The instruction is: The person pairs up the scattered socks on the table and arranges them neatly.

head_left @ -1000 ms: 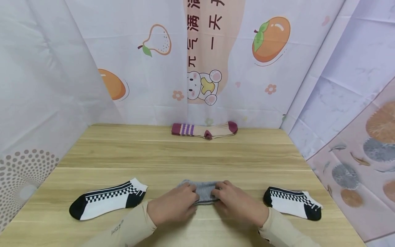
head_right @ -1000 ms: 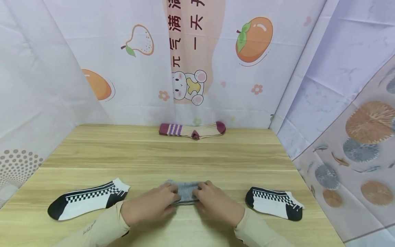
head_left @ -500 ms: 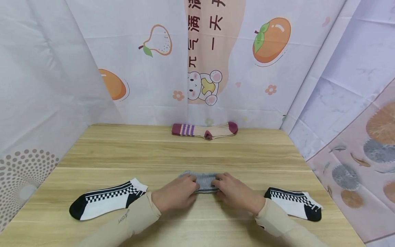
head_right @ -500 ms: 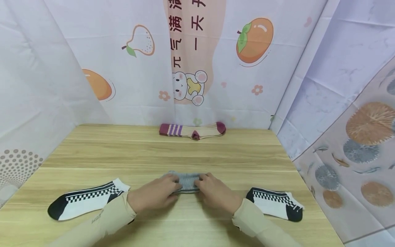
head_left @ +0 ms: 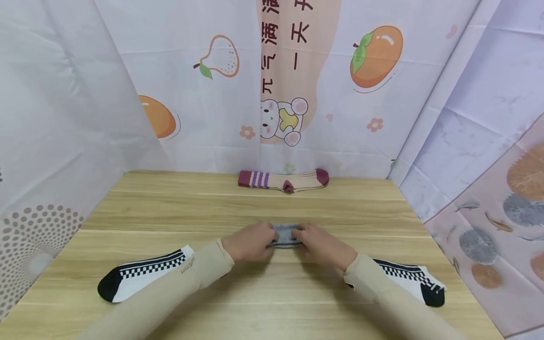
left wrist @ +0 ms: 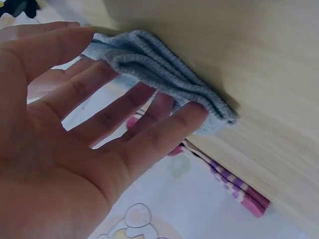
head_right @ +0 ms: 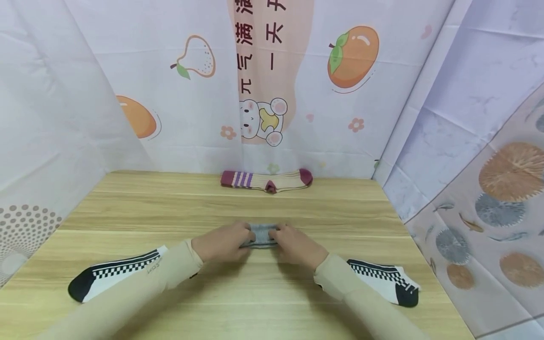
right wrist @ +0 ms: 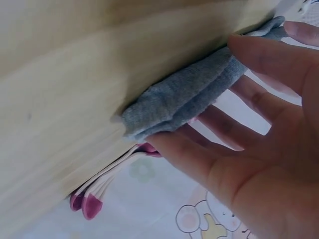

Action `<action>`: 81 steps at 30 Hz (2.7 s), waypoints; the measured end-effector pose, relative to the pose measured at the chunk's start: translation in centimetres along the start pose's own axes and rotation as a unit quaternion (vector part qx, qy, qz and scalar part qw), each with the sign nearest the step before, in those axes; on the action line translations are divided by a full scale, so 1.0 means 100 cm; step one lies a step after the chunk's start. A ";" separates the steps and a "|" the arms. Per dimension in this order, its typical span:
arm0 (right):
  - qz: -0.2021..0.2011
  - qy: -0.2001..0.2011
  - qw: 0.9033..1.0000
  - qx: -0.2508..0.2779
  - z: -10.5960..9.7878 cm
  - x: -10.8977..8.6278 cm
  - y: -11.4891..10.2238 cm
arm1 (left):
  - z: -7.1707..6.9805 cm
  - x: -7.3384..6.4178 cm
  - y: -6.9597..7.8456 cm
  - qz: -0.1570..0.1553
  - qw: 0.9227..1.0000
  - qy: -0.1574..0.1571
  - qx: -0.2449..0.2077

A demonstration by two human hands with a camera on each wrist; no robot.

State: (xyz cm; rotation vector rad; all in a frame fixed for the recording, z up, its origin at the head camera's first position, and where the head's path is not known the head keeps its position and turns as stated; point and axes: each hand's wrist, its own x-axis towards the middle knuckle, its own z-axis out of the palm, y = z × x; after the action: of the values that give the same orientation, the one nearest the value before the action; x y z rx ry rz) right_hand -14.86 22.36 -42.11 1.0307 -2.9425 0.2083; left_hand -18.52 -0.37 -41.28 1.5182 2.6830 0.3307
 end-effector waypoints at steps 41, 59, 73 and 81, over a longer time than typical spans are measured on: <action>0.059 0.013 0.998 0.000 -0.003 0.081 0.079 | 0.004 0.082 -0.075 -0.112 0.992 -0.031 0.046; -0.020 0.097 0.994 -0.050 -0.002 0.043 0.019 | 0.000 0.023 -0.043 -0.095 0.995 0.027 0.032; -0.071 0.110 0.991 -0.024 -0.002 0.059 -0.052 | -0.008 -0.104 -0.033 -0.148 0.983 0.106 0.027; -0.098 0.107 0.989 0.001 0.004 0.075 -0.080 | -0.019 -0.144 -0.039 -0.189 0.967 0.168 0.023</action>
State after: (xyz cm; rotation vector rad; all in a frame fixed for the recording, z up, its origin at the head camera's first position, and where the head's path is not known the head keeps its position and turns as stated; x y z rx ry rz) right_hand -15.69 11.47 -41.11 1.2041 -2.6320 0.2965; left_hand -14.63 -14.87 -41.26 0.9934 3.1787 0.5502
